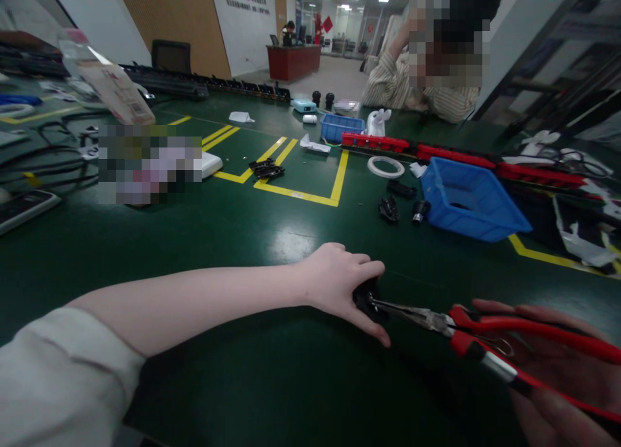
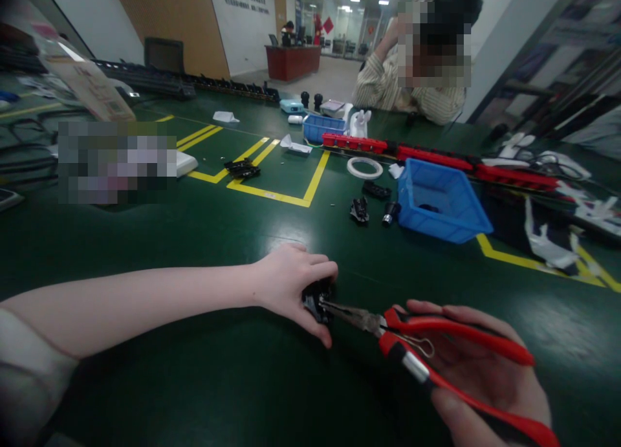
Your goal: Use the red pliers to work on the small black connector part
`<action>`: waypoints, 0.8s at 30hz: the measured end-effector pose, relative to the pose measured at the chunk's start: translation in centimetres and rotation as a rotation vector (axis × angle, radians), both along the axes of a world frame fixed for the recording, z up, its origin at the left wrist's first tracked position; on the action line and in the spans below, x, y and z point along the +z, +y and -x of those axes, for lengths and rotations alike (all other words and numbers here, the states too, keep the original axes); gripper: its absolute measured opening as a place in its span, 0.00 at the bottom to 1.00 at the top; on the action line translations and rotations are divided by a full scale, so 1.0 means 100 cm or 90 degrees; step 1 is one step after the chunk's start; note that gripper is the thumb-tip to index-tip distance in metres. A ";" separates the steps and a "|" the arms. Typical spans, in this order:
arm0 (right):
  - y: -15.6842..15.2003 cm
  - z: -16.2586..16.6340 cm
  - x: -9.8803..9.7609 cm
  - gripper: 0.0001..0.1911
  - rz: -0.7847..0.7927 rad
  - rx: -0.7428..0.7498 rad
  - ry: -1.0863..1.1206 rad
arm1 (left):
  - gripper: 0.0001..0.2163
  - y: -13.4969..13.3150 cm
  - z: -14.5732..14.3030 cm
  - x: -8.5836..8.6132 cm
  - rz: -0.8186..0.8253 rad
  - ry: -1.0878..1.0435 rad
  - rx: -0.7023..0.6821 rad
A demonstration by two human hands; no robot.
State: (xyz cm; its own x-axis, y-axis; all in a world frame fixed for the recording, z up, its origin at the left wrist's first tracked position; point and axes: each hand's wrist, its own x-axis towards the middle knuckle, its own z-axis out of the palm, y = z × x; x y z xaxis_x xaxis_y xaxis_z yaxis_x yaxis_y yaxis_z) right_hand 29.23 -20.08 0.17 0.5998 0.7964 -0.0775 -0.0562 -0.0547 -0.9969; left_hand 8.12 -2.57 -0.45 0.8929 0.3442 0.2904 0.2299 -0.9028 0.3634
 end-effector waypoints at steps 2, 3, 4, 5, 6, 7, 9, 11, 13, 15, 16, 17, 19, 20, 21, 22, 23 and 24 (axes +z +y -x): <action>0.005 0.004 0.003 0.29 -0.009 -0.015 -0.017 | 0.30 0.000 0.000 0.000 -0.008 0.007 -0.001; 0.007 0.005 0.004 0.29 -0.007 -0.021 -0.015 | 0.30 0.000 0.000 0.000 -0.008 0.011 -0.004; 0.010 0.006 0.005 0.29 0.000 -0.030 -0.002 | 0.30 0.000 0.000 0.000 -0.006 0.013 -0.007; 0.012 0.007 0.007 0.29 0.013 -0.048 0.018 | 0.29 0.000 0.000 0.000 -0.003 0.015 -0.011; 0.014 0.007 0.008 0.28 0.033 -0.072 0.042 | 0.28 0.000 0.000 0.001 -0.003 0.014 -0.014; 0.016 0.007 0.010 0.27 0.050 -0.096 0.064 | 0.28 0.001 0.001 0.001 -0.008 0.011 -0.017; 0.020 0.007 0.013 0.26 0.078 -0.138 0.099 | 0.27 0.003 0.002 0.000 -0.038 0.002 -0.020; 0.024 0.007 0.017 0.26 0.093 -0.159 0.118 | 0.26 0.005 0.003 0.000 -0.090 -0.006 -0.014; 0.026 0.008 0.020 0.27 0.105 -0.170 0.132 | 0.25 0.007 0.004 0.000 -0.132 -0.010 -0.005; 0.027 0.009 0.022 0.29 0.118 -0.171 0.138 | 0.23 0.008 0.005 -0.001 -0.159 -0.015 -0.014; 0.027 0.010 0.022 0.30 0.124 -0.168 0.138 | 0.21 0.008 0.005 -0.001 -0.166 -0.016 -0.027; 0.027 0.011 0.023 0.31 0.128 -0.166 0.136 | 0.20 0.008 0.004 -0.001 -0.169 -0.016 -0.043; 0.027 0.012 0.022 0.33 0.135 -0.161 0.133 | 0.18 0.007 0.004 -0.001 -0.161 -0.012 -0.070; 0.027 0.013 0.022 0.33 0.138 -0.159 0.133 | 0.18 0.008 0.004 -0.001 -0.147 -0.010 -0.080; 0.027 0.014 0.022 0.33 0.141 -0.156 0.133 | 0.19 0.008 0.004 0.000 -0.129 -0.007 -0.089; 0.027 0.014 0.022 0.34 0.145 -0.153 0.131 | 0.19 0.009 0.003 0.000 -0.110 -0.003 -0.098; 0.027 0.014 0.022 0.34 0.150 -0.151 0.129 | 0.20 0.009 0.003 0.000 -0.092 0.000 -0.107; 0.027 0.014 0.022 0.35 0.154 -0.150 0.126 | 0.21 0.010 0.003 0.000 -0.077 0.003 -0.114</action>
